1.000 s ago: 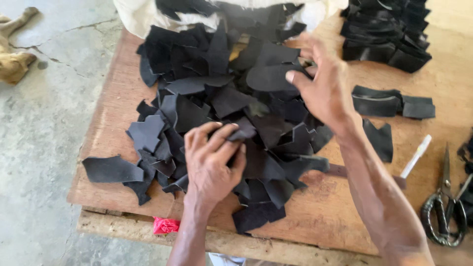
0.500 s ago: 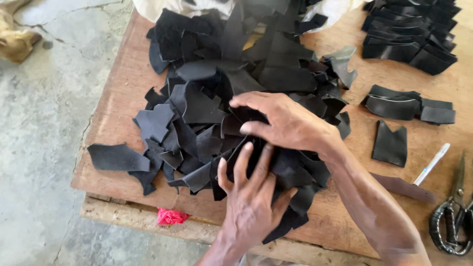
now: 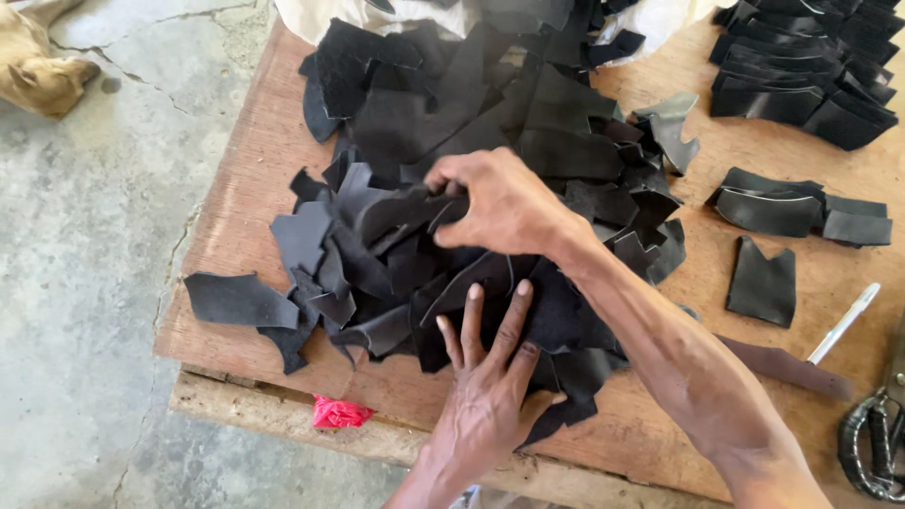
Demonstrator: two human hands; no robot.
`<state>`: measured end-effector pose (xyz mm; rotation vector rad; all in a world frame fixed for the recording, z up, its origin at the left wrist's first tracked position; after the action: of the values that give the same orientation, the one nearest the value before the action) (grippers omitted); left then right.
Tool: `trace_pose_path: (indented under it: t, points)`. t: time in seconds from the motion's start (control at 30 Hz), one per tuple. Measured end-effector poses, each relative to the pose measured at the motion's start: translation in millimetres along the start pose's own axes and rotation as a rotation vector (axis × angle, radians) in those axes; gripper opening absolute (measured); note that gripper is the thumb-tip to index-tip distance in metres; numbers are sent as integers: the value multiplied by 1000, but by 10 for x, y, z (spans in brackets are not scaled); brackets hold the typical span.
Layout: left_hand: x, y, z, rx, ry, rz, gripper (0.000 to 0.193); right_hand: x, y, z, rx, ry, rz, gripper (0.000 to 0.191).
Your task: The person marks a piece of black leather with a pen using a brown template, then cuts the leather with shears. They repeat the process with additional pieces, stacking the cut pieces on the table.
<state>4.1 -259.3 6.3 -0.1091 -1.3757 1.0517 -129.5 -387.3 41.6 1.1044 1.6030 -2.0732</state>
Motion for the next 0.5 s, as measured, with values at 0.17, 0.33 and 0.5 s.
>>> trace_pose_path:
  t: [0.17,0.33,0.5]
  points:
    - [-21,-108,229,3,92,31,47,120,-275,114,89,71,160,36]
    - [134,-417,433,239,292,143,37,212,-901,234,281,147,315,29]
    - [74,-511,508,238,205,239,18,175,-1311,197,347,10,657,23]
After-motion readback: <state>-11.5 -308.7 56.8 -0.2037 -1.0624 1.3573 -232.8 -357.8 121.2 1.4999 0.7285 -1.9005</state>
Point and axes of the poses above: each hand's wrist, its own z-axis towards the middle knuckle, its own y-axis out of the palm, x = y × z, the point moved 10 cm from there along z, towards the middle knuckle, and after that the axes turned 15 degrees about x, right-handed, at the moved point
